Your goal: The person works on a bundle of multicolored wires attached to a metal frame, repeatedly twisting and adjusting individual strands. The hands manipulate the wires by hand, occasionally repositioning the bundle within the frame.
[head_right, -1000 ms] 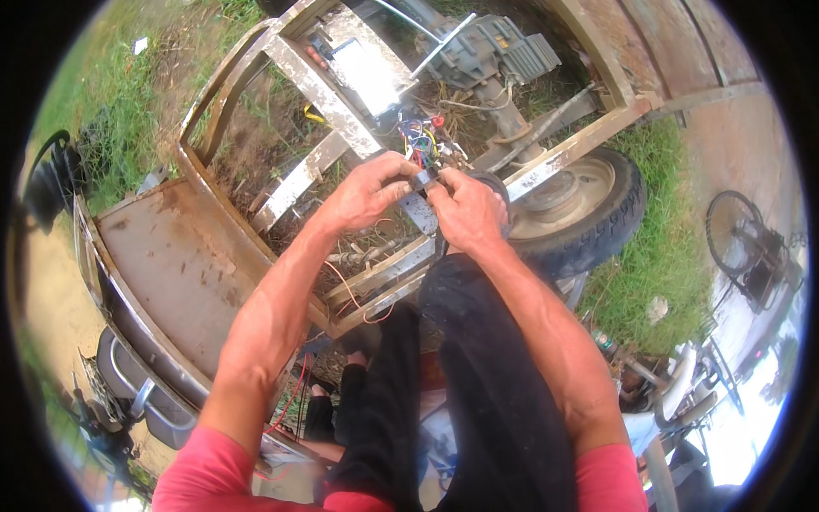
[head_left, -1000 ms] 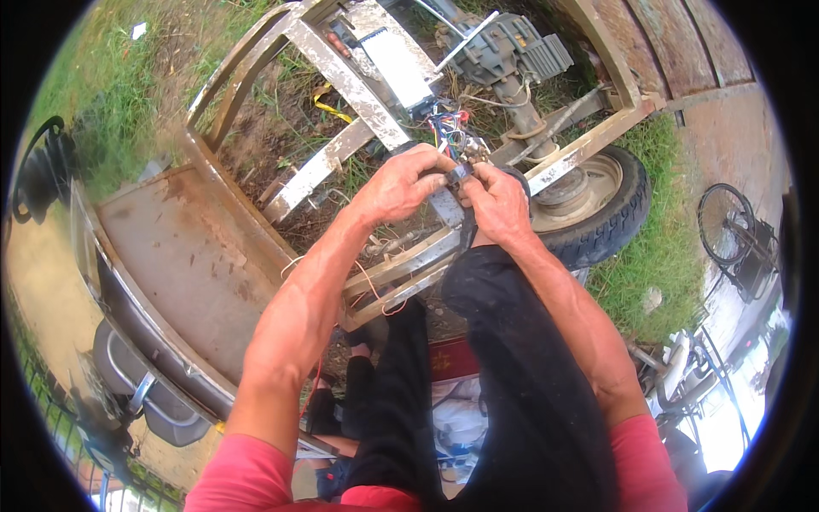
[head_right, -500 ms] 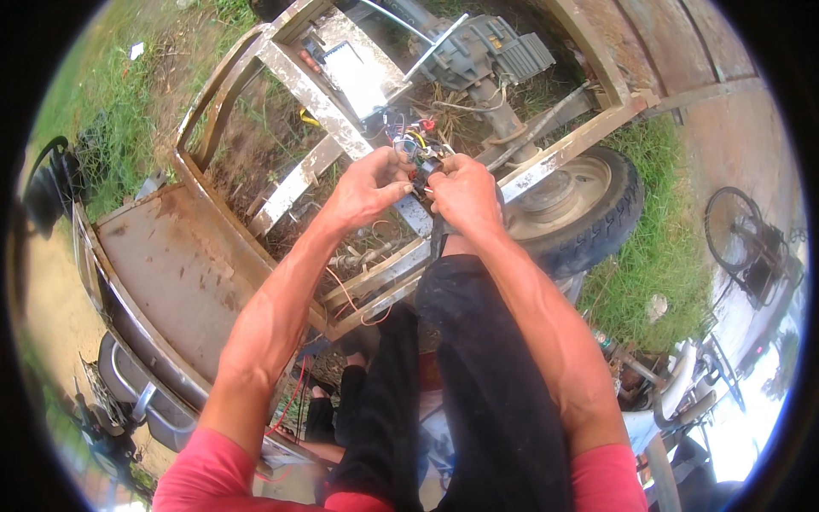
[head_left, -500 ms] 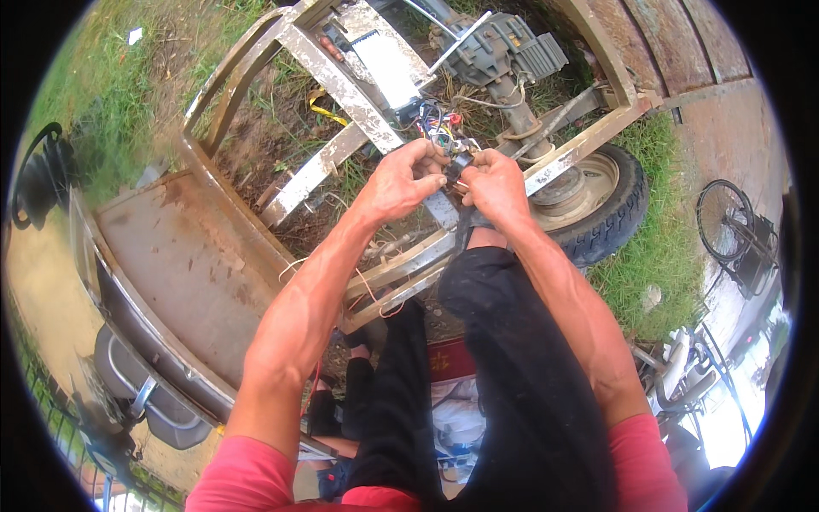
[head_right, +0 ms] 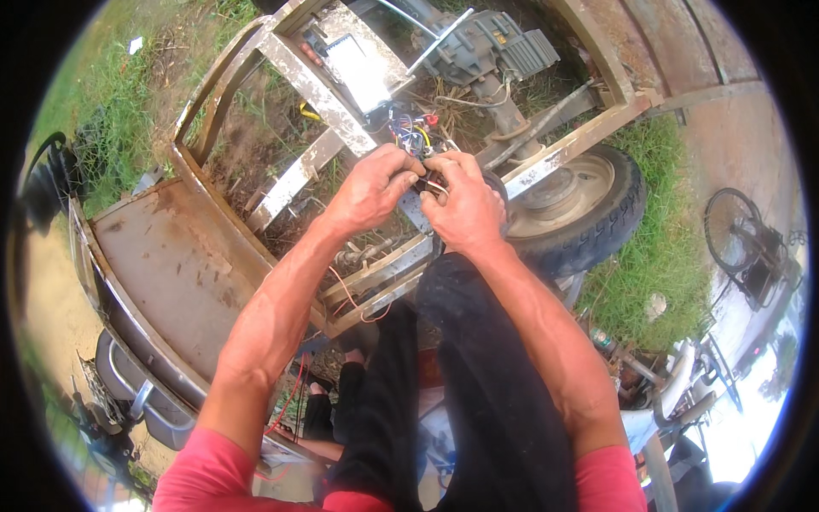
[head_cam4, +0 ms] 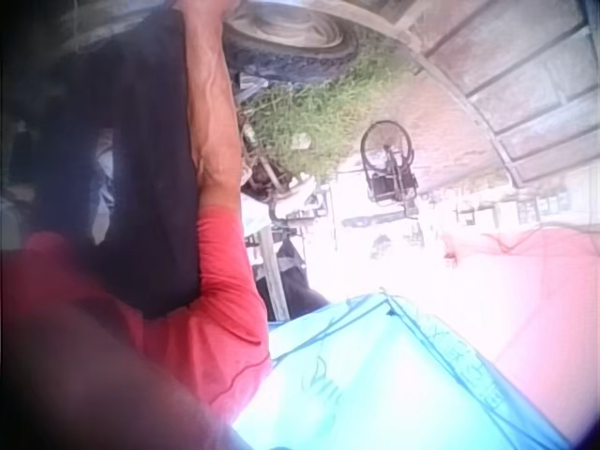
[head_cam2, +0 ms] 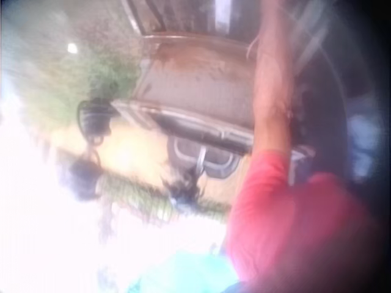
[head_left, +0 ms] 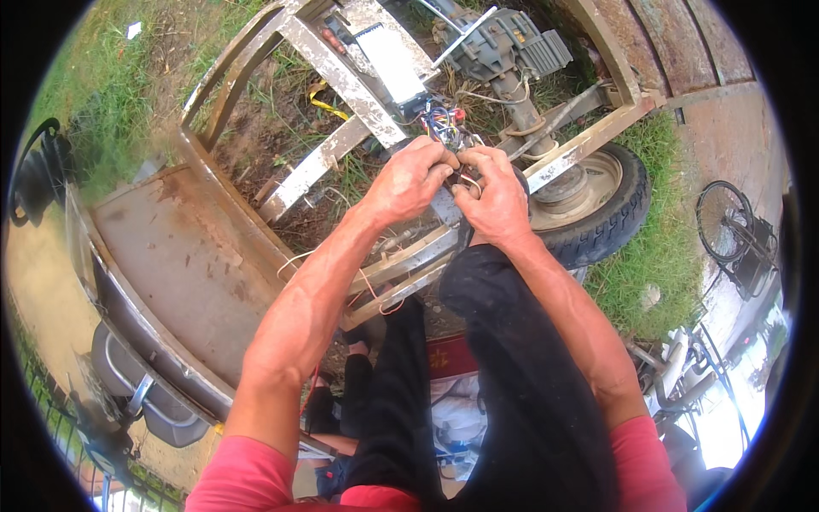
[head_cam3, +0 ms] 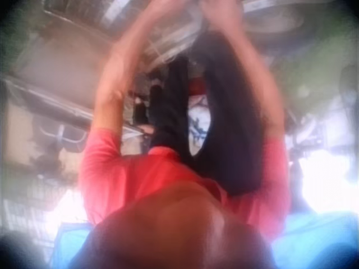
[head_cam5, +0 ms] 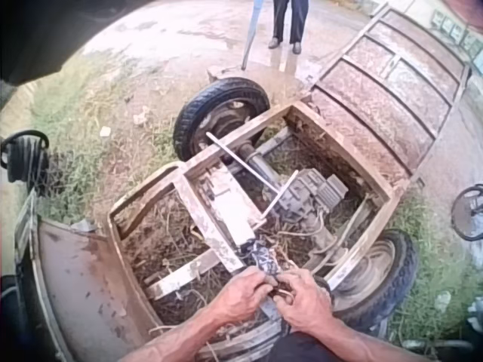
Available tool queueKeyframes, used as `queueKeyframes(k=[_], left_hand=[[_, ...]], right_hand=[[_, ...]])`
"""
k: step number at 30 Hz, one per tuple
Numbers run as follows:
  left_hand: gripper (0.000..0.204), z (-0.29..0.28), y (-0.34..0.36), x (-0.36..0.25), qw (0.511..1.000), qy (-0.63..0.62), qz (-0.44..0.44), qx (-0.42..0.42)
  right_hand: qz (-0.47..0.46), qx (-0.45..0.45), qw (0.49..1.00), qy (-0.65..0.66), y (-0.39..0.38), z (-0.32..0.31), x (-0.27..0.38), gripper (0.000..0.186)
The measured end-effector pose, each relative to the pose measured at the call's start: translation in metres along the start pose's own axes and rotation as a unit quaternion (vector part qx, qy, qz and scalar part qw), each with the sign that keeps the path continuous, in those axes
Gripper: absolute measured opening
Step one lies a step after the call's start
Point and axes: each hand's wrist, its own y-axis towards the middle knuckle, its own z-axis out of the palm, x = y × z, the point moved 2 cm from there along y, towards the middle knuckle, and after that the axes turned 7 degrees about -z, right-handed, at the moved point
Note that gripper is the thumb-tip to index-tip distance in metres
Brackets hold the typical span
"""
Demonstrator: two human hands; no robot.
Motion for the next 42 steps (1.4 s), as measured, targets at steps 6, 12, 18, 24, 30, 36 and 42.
queueKeyframes(k=[6,12,18,24,30,36,42], left_hand=[[0.015,0.002,0.004,0.007,0.998,-0.035,-0.044,0.013],[0.022,0.006,0.009,0.014,0.988,-0.091,-0.120,0.043],[0.024,0.006,0.010,0.011,0.988,-0.066,-0.132,0.053],[0.022,0.003,0.012,0.013,0.986,-0.061,-0.134,0.076],[0.018,0.001,0.008,0.012,0.997,0.014,-0.035,0.074],[0.020,0.000,-0.003,0.008,0.999,-0.015,-0.043,0.026],[0.030,-0.001,0.002,-0.001,0.993,-0.032,-0.114,0.031]], right_hand=[[0.070,0.101,0.991,0.045,0.008,-0.005,0.001,0.046],[0.088,0.073,0.983,0.147,0.002,-0.001,-0.011,0.051],[0.065,-0.001,0.998,0.018,-0.001,0.005,0.001,0.041],[-0.084,-0.066,0.994,-0.016,0.001,0.005,0.003,0.019],[0.070,-0.048,0.970,0.229,-0.004,0.014,-0.018,0.013],[0.192,0.013,0.961,0.198,0.017,0.003,-0.009,0.024],[0.221,0.055,0.959,0.171,0.022,-0.001,-0.008,0.029]])
